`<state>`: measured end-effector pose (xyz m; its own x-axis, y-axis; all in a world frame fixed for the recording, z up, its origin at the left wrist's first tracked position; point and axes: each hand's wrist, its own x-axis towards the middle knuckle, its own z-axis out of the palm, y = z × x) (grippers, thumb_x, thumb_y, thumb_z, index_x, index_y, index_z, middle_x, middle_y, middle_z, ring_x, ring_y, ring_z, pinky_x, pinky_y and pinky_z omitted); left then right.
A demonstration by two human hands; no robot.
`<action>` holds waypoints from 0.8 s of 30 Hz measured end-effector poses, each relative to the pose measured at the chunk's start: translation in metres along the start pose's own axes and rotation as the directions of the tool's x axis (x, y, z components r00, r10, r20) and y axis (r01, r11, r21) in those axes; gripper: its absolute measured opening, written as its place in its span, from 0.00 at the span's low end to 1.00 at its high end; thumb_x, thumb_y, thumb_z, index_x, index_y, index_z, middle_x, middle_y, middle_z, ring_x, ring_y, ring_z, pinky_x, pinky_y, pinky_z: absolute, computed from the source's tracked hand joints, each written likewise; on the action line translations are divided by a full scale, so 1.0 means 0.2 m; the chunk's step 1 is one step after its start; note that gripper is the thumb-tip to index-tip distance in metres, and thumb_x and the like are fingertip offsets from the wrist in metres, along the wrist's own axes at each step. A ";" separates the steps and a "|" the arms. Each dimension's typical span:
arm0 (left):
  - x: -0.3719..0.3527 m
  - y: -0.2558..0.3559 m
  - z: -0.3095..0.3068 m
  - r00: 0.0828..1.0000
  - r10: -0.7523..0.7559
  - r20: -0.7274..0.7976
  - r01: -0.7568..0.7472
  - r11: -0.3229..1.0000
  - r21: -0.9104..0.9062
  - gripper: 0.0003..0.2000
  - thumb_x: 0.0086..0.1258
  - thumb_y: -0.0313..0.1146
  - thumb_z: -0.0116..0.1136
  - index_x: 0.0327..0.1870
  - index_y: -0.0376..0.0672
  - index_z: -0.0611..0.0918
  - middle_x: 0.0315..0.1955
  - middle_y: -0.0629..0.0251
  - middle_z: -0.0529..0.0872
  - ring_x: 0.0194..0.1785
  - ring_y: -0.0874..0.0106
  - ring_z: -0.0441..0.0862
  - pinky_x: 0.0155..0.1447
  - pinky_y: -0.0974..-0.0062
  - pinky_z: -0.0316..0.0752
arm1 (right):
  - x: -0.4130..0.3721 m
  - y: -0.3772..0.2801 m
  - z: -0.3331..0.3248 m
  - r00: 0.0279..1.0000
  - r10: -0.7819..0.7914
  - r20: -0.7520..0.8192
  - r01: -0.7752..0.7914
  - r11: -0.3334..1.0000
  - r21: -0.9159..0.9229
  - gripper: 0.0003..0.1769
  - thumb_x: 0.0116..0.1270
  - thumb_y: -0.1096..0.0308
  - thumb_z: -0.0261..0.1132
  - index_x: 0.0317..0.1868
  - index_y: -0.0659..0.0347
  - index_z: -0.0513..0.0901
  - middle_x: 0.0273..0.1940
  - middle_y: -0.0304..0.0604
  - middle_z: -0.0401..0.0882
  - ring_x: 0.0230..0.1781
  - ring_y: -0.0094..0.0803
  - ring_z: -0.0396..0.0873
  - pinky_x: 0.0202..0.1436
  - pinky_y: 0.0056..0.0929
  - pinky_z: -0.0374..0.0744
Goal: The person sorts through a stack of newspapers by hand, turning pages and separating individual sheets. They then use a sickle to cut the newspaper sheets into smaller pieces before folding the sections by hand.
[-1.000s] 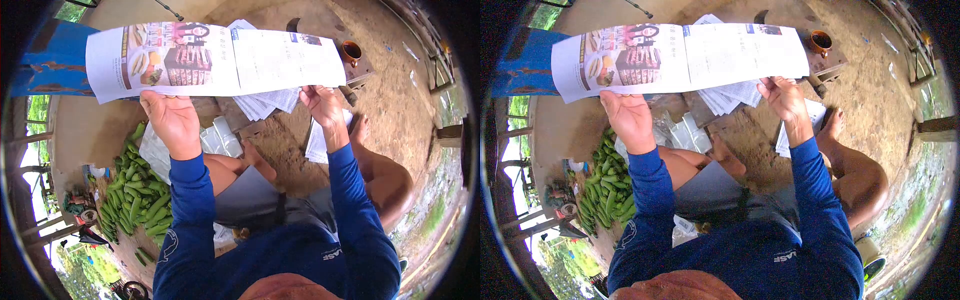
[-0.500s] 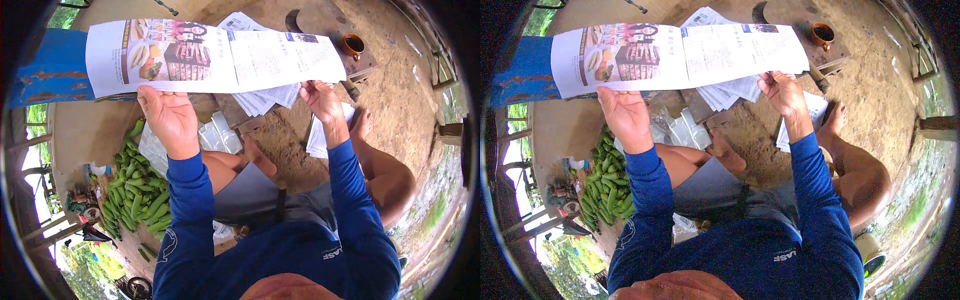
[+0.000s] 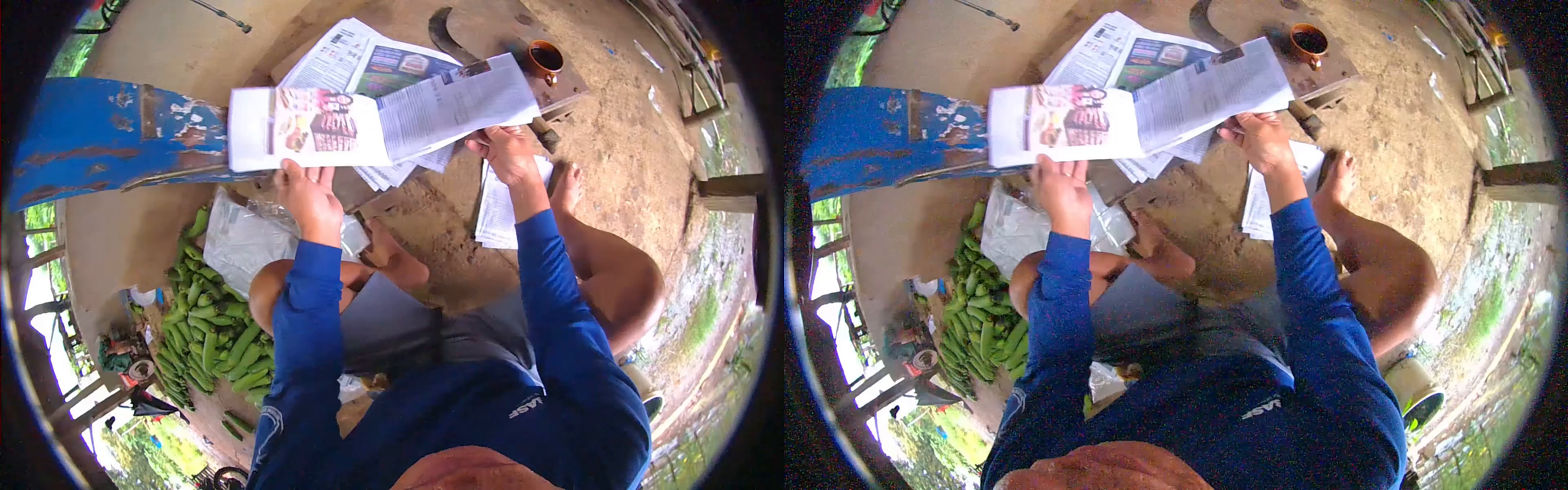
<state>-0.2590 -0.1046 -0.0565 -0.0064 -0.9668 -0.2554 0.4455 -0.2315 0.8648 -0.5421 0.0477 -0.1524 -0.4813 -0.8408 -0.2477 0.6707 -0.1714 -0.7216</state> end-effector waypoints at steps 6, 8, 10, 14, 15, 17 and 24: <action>-0.10 -0.17 -0.25 0.748 -0.663 0.008 0.481 0.551 0.682 0.23 0.75 0.51 0.59 0.60 0.42 0.75 0.51 0.58 0.85 0.46 0.67 0.85 0.46 0.66 0.83 | -0.01 0.03 -0.07 0.980 0.053 -0.193 -0.092 0.975 -0.202 0.07 0.74 0.69 0.62 0.49 0.58 0.84 0.43 0.37 0.84 0.41 0.27 0.82 0.45 0.35 0.85; -0.25 -0.07 -0.04 0.693 -0.717 0.078 0.247 0.338 0.908 0.18 0.73 0.46 0.63 0.52 0.41 0.82 0.41 0.62 0.90 0.43 0.70 0.86 0.46 0.69 0.83 | -0.02 0.00 -0.05 0.984 0.049 -0.173 -0.083 0.977 -0.194 0.10 0.74 0.68 0.62 0.50 0.62 0.84 0.45 0.39 0.84 0.43 0.28 0.82 0.45 0.35 0.85; -0.28 -0.13 0.11 0.745 -0.436 0.505 -0.355 0.381 0.853 0.18 0.71 0.42 0.65 0.53 0.39 0.82 0.44 0.59 0.89 0.46 0.66 0.86 0.50 0.67 0.82 | 0.00 -0.01 -0.07 0.987 0.054 -0.148 -0.092 0.960 -0.264 0.11 0.73 0.67 0.64 0.50 0.62 0.85 0.45 0.40 0.86 0.44 0.28 0.84 0.44 0.32 0.85; -0.28 -0.28 0.43 0.447 -0.059 0.893 -0.855 0.267 0.445 0.21 0.66 0.37 0.69 0.56 0.35 0.81 0.52 0.51 0.86 0.55 0.55 0.83 0.59 0.63 0.78 | 0.00 -0.04 -0.04 0.996 0.028 -0.088 -0.053 0.953 -0.299 0.12 0.73 0.66 0.65 0.50 0.63 0.85 0.44 0.41 0.87 0.42 0.28 0.85 0.42 0.27 0.86; -0.28 -0.32 0.51 0.404 -0.031 0.914 -0.888 0.224 0.401 0.21 0.65 0.37 0.70 0.56 0.35 0.81 0.53 0.50 0.85 0.57 0.54 0.82 0.60 0.63 0.77 | -0.02 -0.06 -0.01 0.997 0.013 -0.081 -0.038 0.945 -0.326 0.12 0.73 0.65 0.66 0.49 0.64 0.86 0.43 0.42 0.87 0.40 0.29 0.85 0.41 0.28 0.86; -0.25 -0.37 0.60 0.355 -0.007 0.935 -0.919 0.179 0.350 0.22 0.64 0.38 0.71 0.55 0.35 0.81 0.54 0.49 0.84 0.59 0.52 0.81 0.62 0.62 0.77 | -0.08 -0.13 0.07 0.997 -0.021 -0.074 -0.008 0.928 -0.373 0.13 0.72 0.65 0.66 0.48 0.67 0.86 0.42 0.44 0.87 0.37 0.30 0.86 0.41 0.30 0.87; -0.22 -0.42 0.65 0.282 0.031 0.959 -0.944 0.186 0.271 0.12 0.71 0.32 0.62 0.50 0.36 0.82 0.43 0.48 0.87 0.46 0.49 0.85 0.48 0.57 0.81 | -0.08 -0.15 0.08 0.995 -0.094 -0.044 0.068 0.910 -0.409 0.14 0.67 0.61 0.73 0.34 0.66 0.89 0.28 0.36 0.85 0.26 0.20 0.79 0.31 0.21 0.77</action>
<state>-0.4125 -0.0578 -0.0613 -0.8464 -0.3833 0.3697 -0.1541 0.8408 0.5189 -0.5449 0.0582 -0.1173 -0.5666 -0.7976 -0.2070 0.3465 -0.0028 -0.9380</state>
